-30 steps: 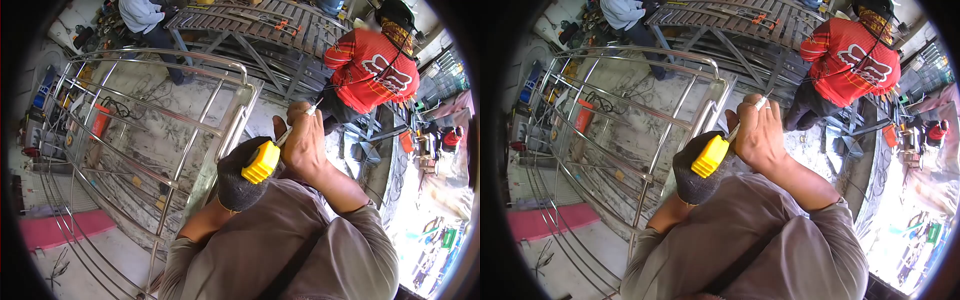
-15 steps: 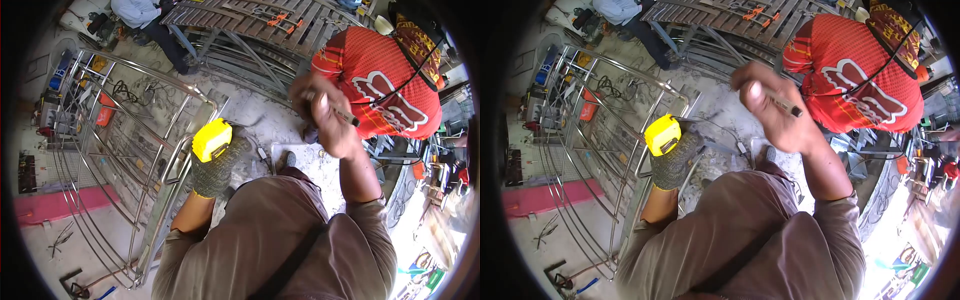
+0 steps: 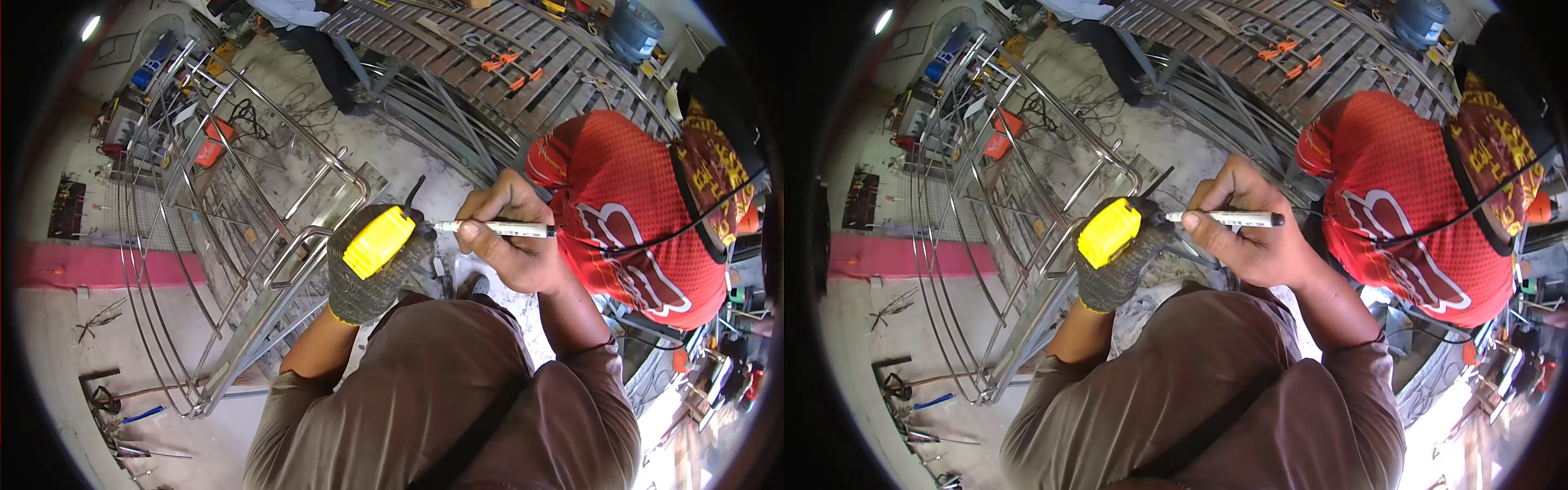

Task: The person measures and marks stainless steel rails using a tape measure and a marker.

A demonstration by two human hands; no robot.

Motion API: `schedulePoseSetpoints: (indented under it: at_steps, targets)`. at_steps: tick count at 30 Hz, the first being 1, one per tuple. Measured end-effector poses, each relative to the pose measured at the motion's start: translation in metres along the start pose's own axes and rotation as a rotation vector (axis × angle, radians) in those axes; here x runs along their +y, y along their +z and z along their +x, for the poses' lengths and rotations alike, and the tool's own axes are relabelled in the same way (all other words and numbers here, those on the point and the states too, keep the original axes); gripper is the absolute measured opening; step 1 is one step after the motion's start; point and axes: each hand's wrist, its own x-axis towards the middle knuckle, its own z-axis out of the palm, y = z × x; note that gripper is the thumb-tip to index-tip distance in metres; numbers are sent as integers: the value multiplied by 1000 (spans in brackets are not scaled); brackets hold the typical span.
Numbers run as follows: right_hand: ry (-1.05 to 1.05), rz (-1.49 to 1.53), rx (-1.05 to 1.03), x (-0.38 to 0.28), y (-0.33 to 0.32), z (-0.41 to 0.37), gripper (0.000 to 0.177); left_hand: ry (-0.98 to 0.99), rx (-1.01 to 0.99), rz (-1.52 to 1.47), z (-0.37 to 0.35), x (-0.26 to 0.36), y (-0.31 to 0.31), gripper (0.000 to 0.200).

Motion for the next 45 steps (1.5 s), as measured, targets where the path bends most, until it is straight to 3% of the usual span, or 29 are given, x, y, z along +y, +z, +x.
schedulePoseSetpoints:
  at_steps: [1,4,6,8,10,11,14,18,21,22,23,25,27,29,33,37,39,44,45]
  targets:
    - [22,10,-13,1,2,4,23,13,-15,-38,-4,-8,-1,21]
    - [137,-9,-38,7,10,19,24,313,-132,348,-3,-11,-23,25]
    - [153,32,-57,22,25,31,26,0,-73,-33,-37,-37,-29,40]
    - [99,141,-97,40,54,46,28,-64,-67,-198,-51,-65,-43,40]
    - [141,230,-138,53,85,61,32,79,-120,-138,-48,-76,-67,39]
    - [222,253,-132,55,102,69,32,251,-91,172,-44,-69,-87,38]
    - [370,332,-272,69,142,96,33,-27,-100,-11,-73,-100,-112,34]
    - [569,421,-424,87,186,135,35,-54,127,-21,-76,-81,-166,33]
    - [480,312,-643,109,203,184,34,-153,139,139,-94,-108,-178,36]
    - [362,252,-716,130,203,198,35,-195,111,220,-99,-119,-182,38]
    - [342,208,-698,139,203,212,36,-117,223,182,-97,-130,-187,39]
    - [304,129,-649,152,198,240,41,-259,429,183,-84,-132,-184,15]
    - [200,-5,-801,177,186,276,34,-344,533,202,-67,-136,-184,11]
    - [178,-177,-1043,194,170,317,29,-485,478,299,-70,-162,-171,36]
    - [241,34,-1301,257,145,350,22,-659,420,346,-3,-177,-146,37]
    - [332,190,-1324,296,116,385,19,-975,603,322,66,-176,-108,35]
    - [349,287,-1334,306,105,404,18,-1025,582,392,95,-175,-98,33]
    - [405,318,-1372,317,78,449,17,-824,485,530,162,-191,-106,34]
    - [422,403,-1283,323,72,443,14,-792,468,512,174,-194,-110,36]
